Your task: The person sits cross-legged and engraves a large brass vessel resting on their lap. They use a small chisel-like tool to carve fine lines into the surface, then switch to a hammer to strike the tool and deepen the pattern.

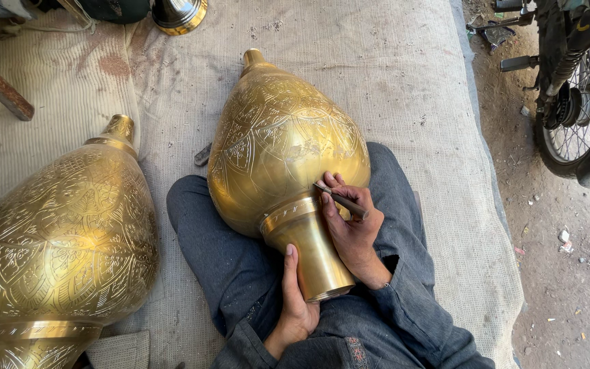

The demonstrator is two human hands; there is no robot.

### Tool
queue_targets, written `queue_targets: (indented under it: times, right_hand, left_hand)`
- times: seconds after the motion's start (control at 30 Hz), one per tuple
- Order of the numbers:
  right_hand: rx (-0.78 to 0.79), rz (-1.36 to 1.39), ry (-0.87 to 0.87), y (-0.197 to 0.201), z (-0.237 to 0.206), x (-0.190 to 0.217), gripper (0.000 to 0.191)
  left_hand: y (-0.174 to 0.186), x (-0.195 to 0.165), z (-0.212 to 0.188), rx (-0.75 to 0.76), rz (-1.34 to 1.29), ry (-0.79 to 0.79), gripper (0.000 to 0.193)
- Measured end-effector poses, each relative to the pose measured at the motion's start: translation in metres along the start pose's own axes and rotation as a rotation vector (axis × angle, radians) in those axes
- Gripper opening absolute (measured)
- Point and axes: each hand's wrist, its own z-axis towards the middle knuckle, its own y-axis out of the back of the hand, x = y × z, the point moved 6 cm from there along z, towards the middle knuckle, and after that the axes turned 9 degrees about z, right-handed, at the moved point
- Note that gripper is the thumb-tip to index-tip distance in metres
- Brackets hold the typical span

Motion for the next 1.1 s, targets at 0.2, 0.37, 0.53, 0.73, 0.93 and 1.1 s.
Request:
queue_targets:
  times: [0.2, 0.37, 0.53, 0.73, 0.93, 1.1]
  right_hand:
    - [0.011, 0.0, -0.023, 0.0, 0.002, 0.004, 0.016]
    - [-0.045, 0.245, -0.196, 0.007, 0.006, 0.002, 0.017]
    - [-0.118, 0.5, -0.378, 0.019, 0.011, -0.013, 0.017]
    - [0.002, 0.52, -0.344, 0.007, 0.011, -0.022, 0.014]
    - [0.007, 0.472, -0.351, 0.001, 0.009, -0.025, 0.014]
    - [-0.012, 0.436, -0.343, 0.0, 0.011, -0.02, 0.012]
  left_hand:
    - [0.0, 0.0, 0.0, -0.049, -0.005, 0.022, 0.085]
    - [-0.001, -0.001, 0.0, -0.079, -0.047, -0.006, 0.082]
    - [0.001, 0.001, 0.002, -0.069, -0.039, -0.012, 0.08]
    - [-0.002, 0.0, 0.002, -0.046, -0.092, -0.033, 0.076]
    - [-0.005, -0.004, -0.001, -0.016, -0.082, -0.039, 0.076]
    - [-0.005, -0.003, 0.0, -0.036, -0.053, -0.036, 0.079]
